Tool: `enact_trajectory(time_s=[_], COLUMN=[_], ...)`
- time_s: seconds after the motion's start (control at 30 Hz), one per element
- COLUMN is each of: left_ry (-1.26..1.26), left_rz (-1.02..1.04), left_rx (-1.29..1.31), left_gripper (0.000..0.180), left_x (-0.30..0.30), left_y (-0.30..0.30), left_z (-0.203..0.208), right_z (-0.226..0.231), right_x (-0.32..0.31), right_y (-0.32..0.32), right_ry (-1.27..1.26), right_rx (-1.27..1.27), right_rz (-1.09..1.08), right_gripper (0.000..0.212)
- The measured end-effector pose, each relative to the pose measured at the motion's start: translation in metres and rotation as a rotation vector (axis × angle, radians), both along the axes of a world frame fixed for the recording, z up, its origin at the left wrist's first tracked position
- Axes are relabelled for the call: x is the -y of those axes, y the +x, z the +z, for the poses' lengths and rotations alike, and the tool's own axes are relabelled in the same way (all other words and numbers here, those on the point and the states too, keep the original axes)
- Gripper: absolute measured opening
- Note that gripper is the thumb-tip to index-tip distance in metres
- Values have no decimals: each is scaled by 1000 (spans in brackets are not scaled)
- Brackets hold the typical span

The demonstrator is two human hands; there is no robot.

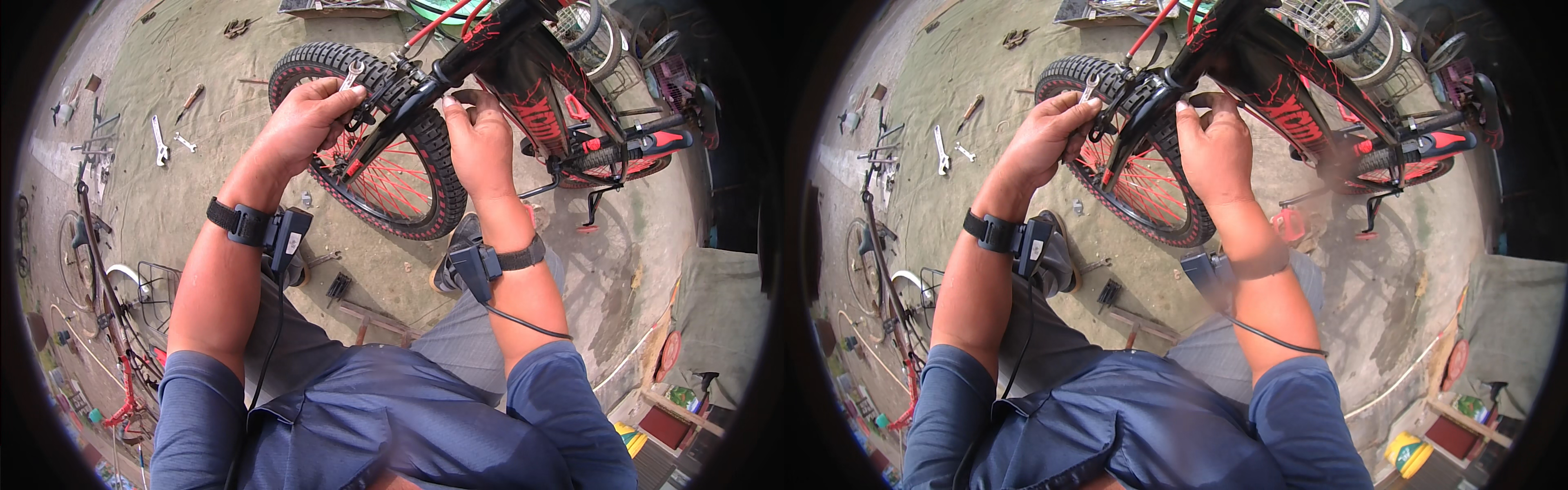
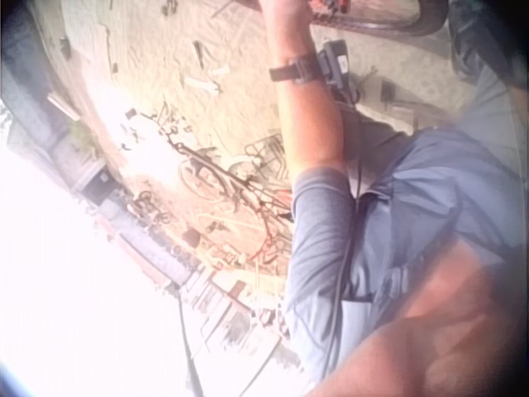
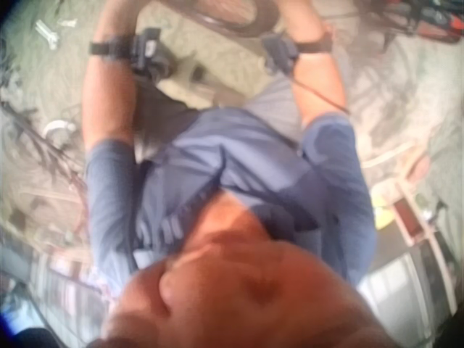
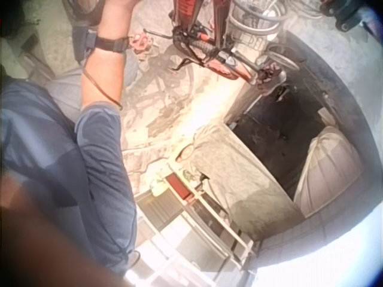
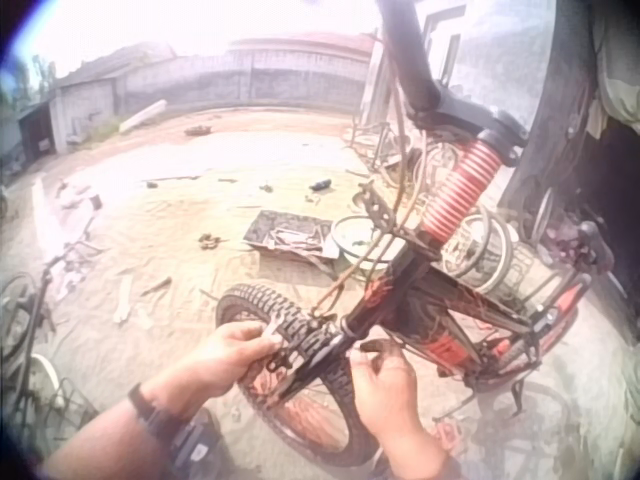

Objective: The person removes the front brake caliper from a bicycle using a wrench, then disassembles the caliper to separate the brake pads and internal components. The person handles the brake cable and caliper parts while working in a cluttered workshop.

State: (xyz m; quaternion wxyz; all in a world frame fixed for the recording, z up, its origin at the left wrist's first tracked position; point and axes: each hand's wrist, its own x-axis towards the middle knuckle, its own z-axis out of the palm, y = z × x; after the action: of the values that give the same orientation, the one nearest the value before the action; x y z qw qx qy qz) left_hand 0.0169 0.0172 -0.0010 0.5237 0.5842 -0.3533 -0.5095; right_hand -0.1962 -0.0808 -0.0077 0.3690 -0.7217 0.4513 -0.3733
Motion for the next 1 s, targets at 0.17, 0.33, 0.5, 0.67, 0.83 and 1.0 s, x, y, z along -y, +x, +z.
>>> enact_trajectory(time_s=[0.17,0.33,0.5,0.67,0.83,1.0], left_ry=[1,-40,-36,-69,-52,-12], left_rz=[8,40,37,51,62,72], left_rx=[3,-2,18,40,69,131], left_gripper=[19,18,16,17,18,18], left_x=[0,-2,-4,-3,-5,-5], left_y=[0,-6,-6,-7,-7,-6], left_z=[-1,1,4,3,3,1], right_z=[15,12,9,12,17,14], right_x=[-30,-31,-23,-30,-32,-34], right_y=[3,18,30,32,33,34], right_ry=[-322,-492,-555,-544,-516,-558], right_rx=[-60,-137,-179,-286,-401,-344], right_rz=[71,131,112,147,94,58], right_gripper=[29,60,73,84,87,94])
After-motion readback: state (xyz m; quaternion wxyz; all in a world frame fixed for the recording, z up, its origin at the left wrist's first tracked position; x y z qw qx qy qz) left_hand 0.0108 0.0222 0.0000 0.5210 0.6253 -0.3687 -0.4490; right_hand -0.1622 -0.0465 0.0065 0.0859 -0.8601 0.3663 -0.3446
